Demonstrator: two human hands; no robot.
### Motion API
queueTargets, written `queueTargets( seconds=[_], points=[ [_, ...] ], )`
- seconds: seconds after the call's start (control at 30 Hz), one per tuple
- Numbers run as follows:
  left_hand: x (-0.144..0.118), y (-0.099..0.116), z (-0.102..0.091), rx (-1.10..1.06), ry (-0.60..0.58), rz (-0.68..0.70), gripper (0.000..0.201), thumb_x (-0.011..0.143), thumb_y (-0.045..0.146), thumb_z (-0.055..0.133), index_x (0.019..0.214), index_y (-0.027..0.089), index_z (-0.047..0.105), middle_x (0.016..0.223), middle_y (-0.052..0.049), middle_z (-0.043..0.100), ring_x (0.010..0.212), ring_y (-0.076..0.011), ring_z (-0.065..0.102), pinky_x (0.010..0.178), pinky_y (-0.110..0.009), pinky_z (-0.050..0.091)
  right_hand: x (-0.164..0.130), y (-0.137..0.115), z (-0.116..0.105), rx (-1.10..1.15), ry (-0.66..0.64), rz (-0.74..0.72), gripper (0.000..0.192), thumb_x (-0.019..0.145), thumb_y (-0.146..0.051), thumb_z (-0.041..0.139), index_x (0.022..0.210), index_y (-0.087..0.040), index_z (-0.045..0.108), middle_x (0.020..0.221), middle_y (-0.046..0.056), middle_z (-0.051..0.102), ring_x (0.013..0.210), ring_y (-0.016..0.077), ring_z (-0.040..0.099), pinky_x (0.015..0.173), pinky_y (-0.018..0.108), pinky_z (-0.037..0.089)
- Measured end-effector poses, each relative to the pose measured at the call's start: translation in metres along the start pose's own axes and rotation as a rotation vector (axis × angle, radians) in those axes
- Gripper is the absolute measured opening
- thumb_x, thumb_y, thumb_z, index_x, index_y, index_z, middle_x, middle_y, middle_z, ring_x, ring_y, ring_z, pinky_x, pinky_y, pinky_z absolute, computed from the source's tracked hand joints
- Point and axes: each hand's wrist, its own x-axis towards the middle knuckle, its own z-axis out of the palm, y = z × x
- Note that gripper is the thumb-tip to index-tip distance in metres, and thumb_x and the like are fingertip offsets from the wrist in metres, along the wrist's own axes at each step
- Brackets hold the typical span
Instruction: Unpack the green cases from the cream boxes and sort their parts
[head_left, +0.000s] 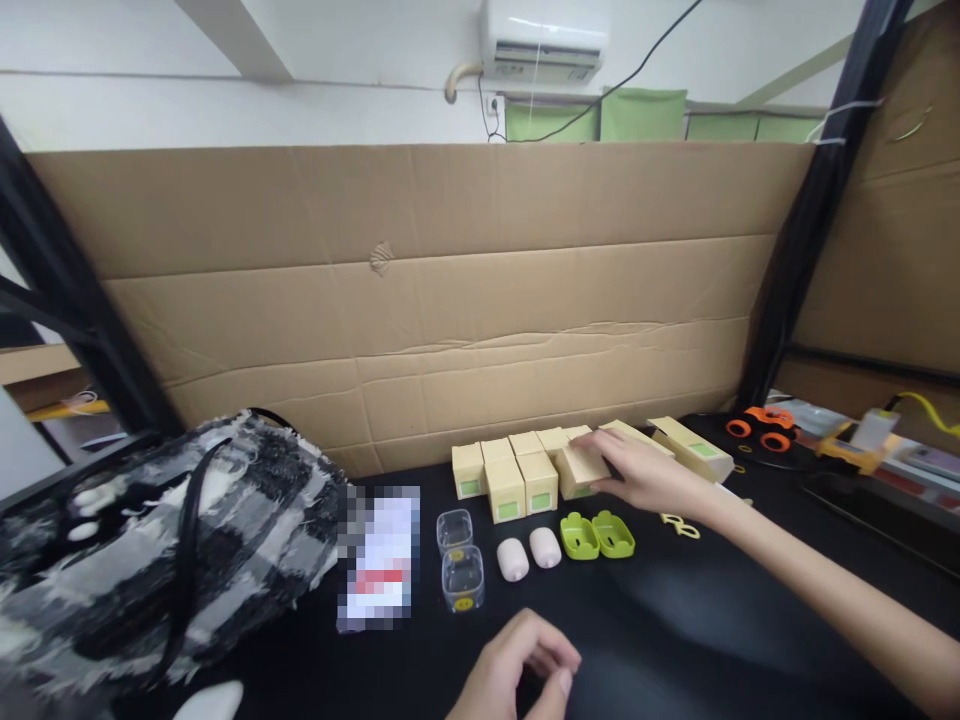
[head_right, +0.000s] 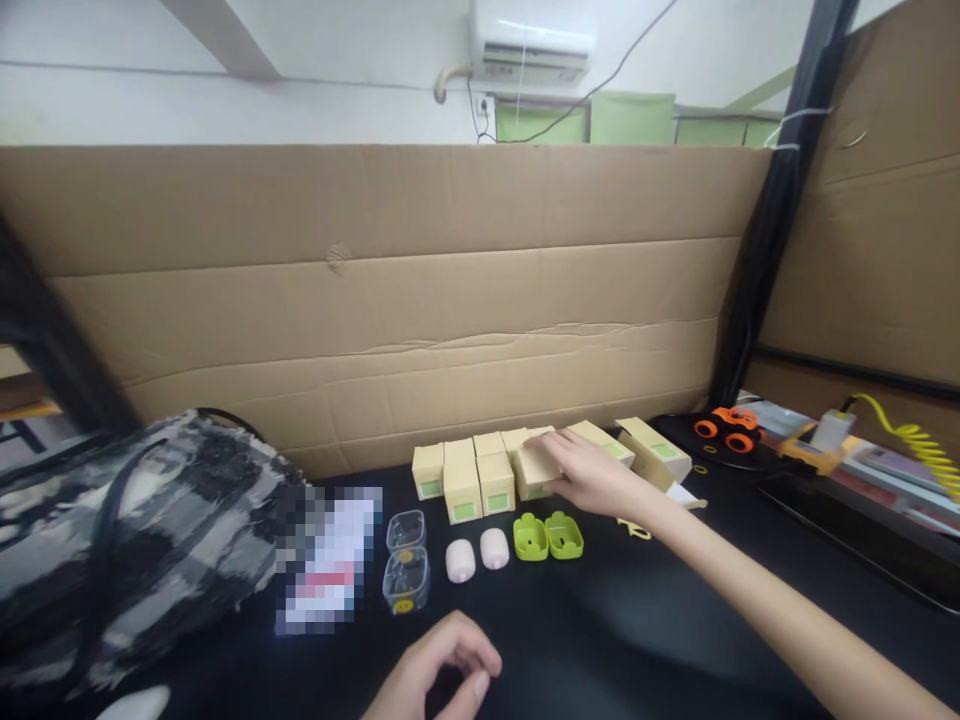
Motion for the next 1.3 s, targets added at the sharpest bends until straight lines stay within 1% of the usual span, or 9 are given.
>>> queueTargets(
  seconds=[0.1,0.2,0.33,0.43,0.57,0.73,0.87,1.07,1.3],
  points=[
    [-0.001,0.014,-0.015,0.245,0.139,0.237,0.02,0.079,0.011,0.054,0.095,0.02,0.062,0.095,-0.006,0.066,0.092,-0.02,0.062,0.086,-0.03,0.048,-0.018,-0.021,-0.017,0.025,0.053,-0.027,0.049,0.087,-0.015,0.047,0.135,-0.019,0.035,0.124,0.016,0.051,0.115,0.029,0.047,0.092,0.047,0.043],
    [-0.002,0.014,-0.017,0.449,0.282,0.411,0.036,0.077,0.016,0.062,0.112,0.022,0.056,0.114,-0.011,0.063,0.111,-0.0282,0.056,0.097,-0.043,0.043,-0.039,-0.056,-0.019,0.181,0.028,-0.079,0.048,0.085,-0.013,0.052,0.129,-0.025,0.04,0.123,0.011,0.052,0.115,0.0255,0.049,0.093,0.042,0.044],
    [-0.005,0.008,-0.012,0.521,0.198,0.483,0.083,0.071,0.025,0.073,0.14,0.021,0.028,0.133,-0.017,0.052,0.12,-0.0329,0.052,0.099,-0.045,0.044,-0.056,-0.095,0.002,0.35,-0.06,-0.201,0.049,0.08,-0.016,0.064,0.123,-0.025,0.044,0.114,0.007,0.058,0.108,0.0225,0.054,0.091,0.037,0.047],
    [-0.006,0.008,-0.014,0.502,0.113,0.436,0.077,0.076,0.017,0.067,0.141,0.025,0.026,0.13,-0.013,0.056,0.116,-0.0277,0.056,0.096,-0.037,0.048,-0.059,-0.103,0.021,0.262,0.111,-0.293,0.041,0.085,-0.021,0.06,0.122,-0.022,0.043,0.106,0.009,0.06,0.099,0.0232,0.057,0.086,0.039,0.049],
    [-0.003,0.01,-0.021,0.466,0.174,0.295,0.07,0.07,0.013,0.066,0.132,0.024,0.036,0.122,-0.01,0.058,0.111,-0.0263,0.058,0.093,-0.037,0.049,-0.063,-0.102,0.03,0.243,0.397,-0.333,0.024,0.087,-0.036,0.058,0.104,-0.023,0.047,0.086,0.004,0.059,0.081,0.0198,0.06,0.072,0.035,0.053],
    [0.0,0.007,-0.024,0.501,0.205,0.354,0.06,0.064,0.003,0.061,0.114,0.026,0.039,0.108,-0.006,0.059,0.097,-0.0224,0.063,0.08,-0.033,0.054,-0.07,-0.105,0.022,0.44,0.239,-0.353,0.012,0.097,-0.03,0.038,0.1,-0.023,0.047,0.094,0.006,0.062,0.08,0.0141,0.063,0.064,0.022,0.052],
    [0.0,0.006,-0.023,0.533,0.155,0.571,0.051,0.076,0.006,0.06,0.113,0.027,0.03,0.124,-0.011,0.055,0.116,-0.0223,0.056,0.092,-0.035,0.049,-0.066,-0.105,0.027,0.228,0.132,-0.411,0.017,0.096,-0.021,0.04,0.11,-0.021,0.05,0.105,0.007,0.066,0.081,0.0147,0.067,0.06,0.023,0.05],
    [-0.002,0.009,-0.013,0.658,0.059,0.674,0.048,0.071,0.002,0.058,0.106,0.024,0.035,0.124,-0.016,0.058,0.121,-0.0274,0.053,0.1,-0.042,0.044,-0.062,-0.102,0.046,0.026,0.241,-0.26,0.019,0.093,-0.023,0.043,0.091,-0.018,0.062,0.074,0.004,0.062,0.055,0.0151,0.058,0.048,0.027,0.044],
    [-0.003,0.004,-0.011,0.413,0.248,0.496,0.055,0.071,0.005,0.06,0.112,0.026,0.03,0.125,-0.014,0.057,0.111,-0.0232,0.06,0.09,-0.034,0.05,-0.063,-0.094,0.034,0.756,0.303,0.061,0.008,0.087,-0.024,0.052,0.081,-0.022,0.056,0.111,0.009,0.059,0.106,0.0232,0.057,0.088,0.04,0.046]
  ],
)
